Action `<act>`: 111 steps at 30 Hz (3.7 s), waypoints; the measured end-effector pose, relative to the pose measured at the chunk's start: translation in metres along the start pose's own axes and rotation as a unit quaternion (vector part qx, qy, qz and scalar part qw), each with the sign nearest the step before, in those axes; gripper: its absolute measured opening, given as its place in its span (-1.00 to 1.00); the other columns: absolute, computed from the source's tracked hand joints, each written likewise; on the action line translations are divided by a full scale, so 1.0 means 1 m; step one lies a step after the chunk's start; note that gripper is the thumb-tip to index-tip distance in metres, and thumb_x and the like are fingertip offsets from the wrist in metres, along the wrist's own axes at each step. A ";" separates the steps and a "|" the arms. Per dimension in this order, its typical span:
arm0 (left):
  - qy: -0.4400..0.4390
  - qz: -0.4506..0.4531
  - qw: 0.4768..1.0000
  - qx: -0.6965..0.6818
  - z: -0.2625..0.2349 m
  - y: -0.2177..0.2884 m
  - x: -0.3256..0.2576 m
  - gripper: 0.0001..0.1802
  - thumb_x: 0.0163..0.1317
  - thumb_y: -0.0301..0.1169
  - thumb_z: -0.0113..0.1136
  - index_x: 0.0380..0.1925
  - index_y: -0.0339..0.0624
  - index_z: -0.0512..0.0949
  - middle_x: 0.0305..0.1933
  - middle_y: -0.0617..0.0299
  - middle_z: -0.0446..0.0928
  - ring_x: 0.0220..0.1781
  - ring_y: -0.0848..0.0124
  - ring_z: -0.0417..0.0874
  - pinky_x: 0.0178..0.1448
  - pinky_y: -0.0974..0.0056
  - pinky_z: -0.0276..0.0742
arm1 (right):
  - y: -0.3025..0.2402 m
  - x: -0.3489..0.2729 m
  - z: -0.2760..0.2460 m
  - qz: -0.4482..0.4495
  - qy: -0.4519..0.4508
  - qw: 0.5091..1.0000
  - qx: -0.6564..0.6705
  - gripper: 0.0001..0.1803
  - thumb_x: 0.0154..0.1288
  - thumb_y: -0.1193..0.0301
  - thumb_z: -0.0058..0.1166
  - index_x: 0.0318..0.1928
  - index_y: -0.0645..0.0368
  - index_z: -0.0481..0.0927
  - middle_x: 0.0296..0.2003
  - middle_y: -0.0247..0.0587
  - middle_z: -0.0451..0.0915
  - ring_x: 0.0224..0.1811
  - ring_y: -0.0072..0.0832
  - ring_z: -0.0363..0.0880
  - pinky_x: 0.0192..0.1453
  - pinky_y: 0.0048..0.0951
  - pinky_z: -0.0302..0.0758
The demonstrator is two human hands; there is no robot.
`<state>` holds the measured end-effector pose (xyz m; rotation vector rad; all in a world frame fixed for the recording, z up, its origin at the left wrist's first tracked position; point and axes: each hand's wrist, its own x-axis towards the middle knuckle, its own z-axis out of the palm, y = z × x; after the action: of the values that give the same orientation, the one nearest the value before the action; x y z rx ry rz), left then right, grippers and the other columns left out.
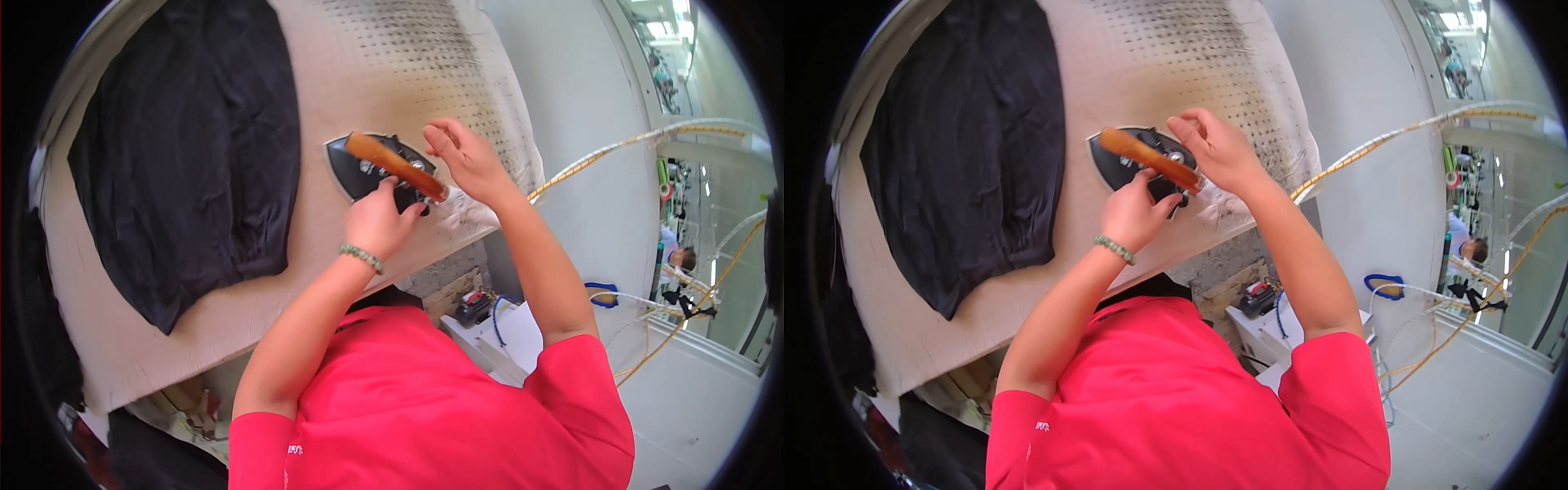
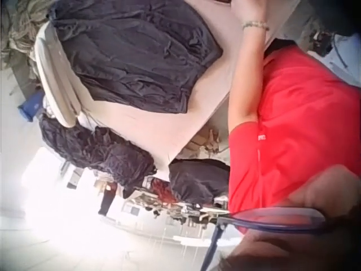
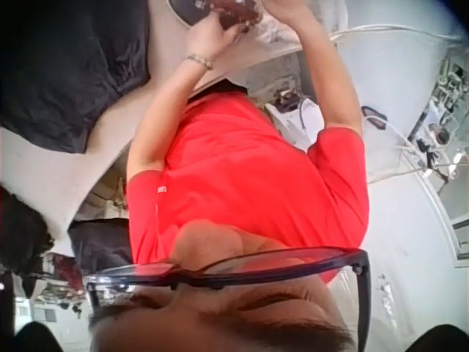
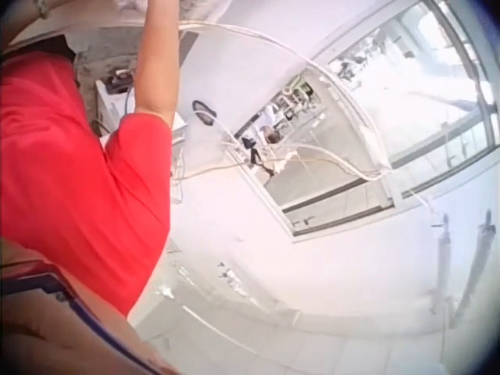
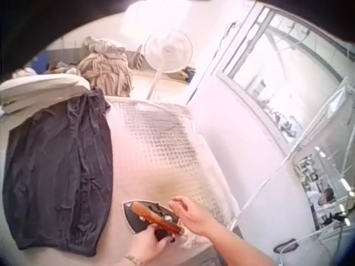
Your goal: The person is ironing black trousers using a steam iron on a professional industrial ironing table.
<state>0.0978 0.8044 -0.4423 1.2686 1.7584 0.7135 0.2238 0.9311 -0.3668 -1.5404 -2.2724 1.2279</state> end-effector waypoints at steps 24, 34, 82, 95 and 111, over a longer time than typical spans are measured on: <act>-0.036 -0.256 0.921 -0.291 0.013 0.066 0.016 -0.54 0.24 -0.07 0.43 -0.32 -0.35 0.66 -0.58 0.27 0.56 -0.79 0.51 0.47 -0.70 0.36 0.31 | 0.065 0.095 -0.001 0.067 -0.291 0.954 -0.025 -0.67 0.27 0.24 0.23 -0.40 0.30 0.76 -0.62 -0.20 0.68 -0.66 -0.50 0.56 -0.48 -0.34 0.54; -0.013 -0.243 0.918 -0.314 0.016 0.064 0.015 -0.59 0.25 -0.15 0.45 -0.34 -0.37 0.65 -0.57 0.28 0.58 -0.79 0.54 0.44 -0.71 0.38 0.27 | 0.059 0.100 0.000 0.035 -0.323 0.943 -0.072 -0.68 0.16 0.34 0.26 -0.64 0.28 0.66 -0.68 -0.25 0.63 -0.68 -0.50 0.54 -0.51 -0.37 0.51; 0.508 -0.328 0.767 -0.215 -0.097 -0.210 -0.184 -0.81 0.50 -0.28 0.13 -0.23 -0.17 0.47 -0.52 0.44 0.40 -0.58 0.66 0.35 -0.52 0.49 0.26 | 0.003 0.121 0.001 -0.050 0.009 0.982 -0.184 -0.59 0.40 0.12 0.16 -0.10 0.25 0.46 -0.25 0.21 0.67 -0.15 0.16 0.65 -0.09 0.08 0.55; 0.495 -0.356 0.766 0.205 -0.082 -0.207 -0.171 -0.71 0.46 -0.15 0.14 -0.38 -0.05 0.45 -0.61 0.29 0.40 -0.58 0.25 0.47 -0.47 0.08 0.31 | 0.018 0.347 -0.128 0.065 0.075 0.977 -0.186 -0.67 0.34 0.34 0.18 -0.32 0.47 0.59 -0.60 -0.03 0.62 -0.68 -0.29 0.61 -0.58 -0.23 0.55; 0.481 -0.329 0.783 0.217 -0.081 -0.214 -0.175 -0.73 0.48 -0.21 0.12 -0.38 -0.09 0.42 -0.62 0.28 0.33 -0.61 0.28 0.41 -0.48 0.10 0.28 | 0.008 0.092 -0.005 -0.007 -0.036 0.949 -0.313 -0.60 0.41 0.05 0.13 -0.11 0.14 0.43 -0.44 0.07 0.67 -0.35 0.11 0.68 -0.27 0.08 0.61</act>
<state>-0.0486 0.5706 -0.5259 0.3811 3.1213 0.5644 0.1893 1.0114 -0.3981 -1.6566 -2.8944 0.5751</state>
